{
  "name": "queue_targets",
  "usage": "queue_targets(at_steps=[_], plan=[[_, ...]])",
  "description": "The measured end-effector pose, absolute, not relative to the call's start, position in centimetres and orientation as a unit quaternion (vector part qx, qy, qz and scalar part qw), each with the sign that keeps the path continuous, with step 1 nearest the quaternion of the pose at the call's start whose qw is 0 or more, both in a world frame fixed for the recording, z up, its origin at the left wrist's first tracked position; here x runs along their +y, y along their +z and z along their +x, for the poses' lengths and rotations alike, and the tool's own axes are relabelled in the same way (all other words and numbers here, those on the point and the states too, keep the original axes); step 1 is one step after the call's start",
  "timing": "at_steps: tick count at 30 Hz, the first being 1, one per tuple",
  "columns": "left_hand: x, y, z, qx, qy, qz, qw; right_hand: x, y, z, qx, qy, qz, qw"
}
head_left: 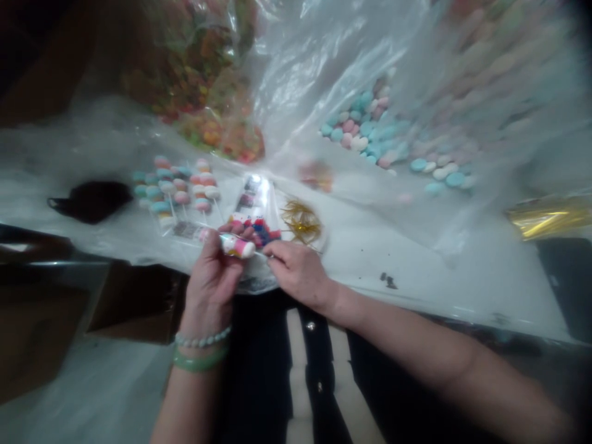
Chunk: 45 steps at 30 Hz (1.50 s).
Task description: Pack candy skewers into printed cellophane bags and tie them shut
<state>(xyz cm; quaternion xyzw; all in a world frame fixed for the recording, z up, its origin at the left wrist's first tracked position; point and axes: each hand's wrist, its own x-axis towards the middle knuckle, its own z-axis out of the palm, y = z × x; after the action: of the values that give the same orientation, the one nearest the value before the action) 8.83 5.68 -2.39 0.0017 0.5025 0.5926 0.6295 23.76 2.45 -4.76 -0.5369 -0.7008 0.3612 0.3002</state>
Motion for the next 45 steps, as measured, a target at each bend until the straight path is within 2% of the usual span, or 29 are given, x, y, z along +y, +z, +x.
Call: queue_targets(at_steps=[5, 8, 13, 17, 24, 28, 32, 38, 41, 45], plan=[[5.4, -2.7, 9.9, 0.499, 0.593, 0.010, 0.632, 2.4, -4.3, 23.3, -0.715, 0.350, -0.541, 0.272], [5.4, -2.6, 10.2, 0.498, 0.583, 0.003, 0.641, 2.5, -4.1, 22.9, -0.698, 0.375, -0.538, 0.289], [5.7, -2.5, 9.3, 0.493, 0.575, -0.004, 0.653, 3.2, -4.3, 23.0, -0.561, 0.534, -0.527, 0.351], [5.9, -3.0, 8.3, 0.500, 0.592, 0.026, 0.632, 3.9, -4.0, 23.4, -0.393, 0.685, -0.505, 0.349], [5.2, -3.3, 9.6, 0.483, 0.560, 0.075, 0.669, 4.0, -3.2, 22.7, -0.264, 0.763, -0.478, 0.347], [4.9, -3.4, 10.2, 0.476, 0.540, 0.048, 0.693, 3.6, -3.8, 22.8, -0.352, 0.714, -0.489, 0.357], [5.0, -3.4, 9.6, 0.487, 0.560, 0.049, 0.668, 3.1, -4.4, 23.5, -0.536, 0.556, -0.528, 0.353], [4.9, -3.7, 8.9, 0.508, 0.512, 0.163, 0.673, 2.8, -4.7, 23.3, -0.675, 0.367, -0.524, 0.366], [4.7, -3.7, 8.8, 0.510, 0.470, 0.186, 0.696, 2.6, -4.9, 23.2, -0.689, 0.330, -0.533, 0.364], [4.1, -3.7, 8.9, 0.477, 0.423, 0.189, 0.747, 2.6, -4.9, 23.1, -0.703, 0.344, -0.492, 0.381]])
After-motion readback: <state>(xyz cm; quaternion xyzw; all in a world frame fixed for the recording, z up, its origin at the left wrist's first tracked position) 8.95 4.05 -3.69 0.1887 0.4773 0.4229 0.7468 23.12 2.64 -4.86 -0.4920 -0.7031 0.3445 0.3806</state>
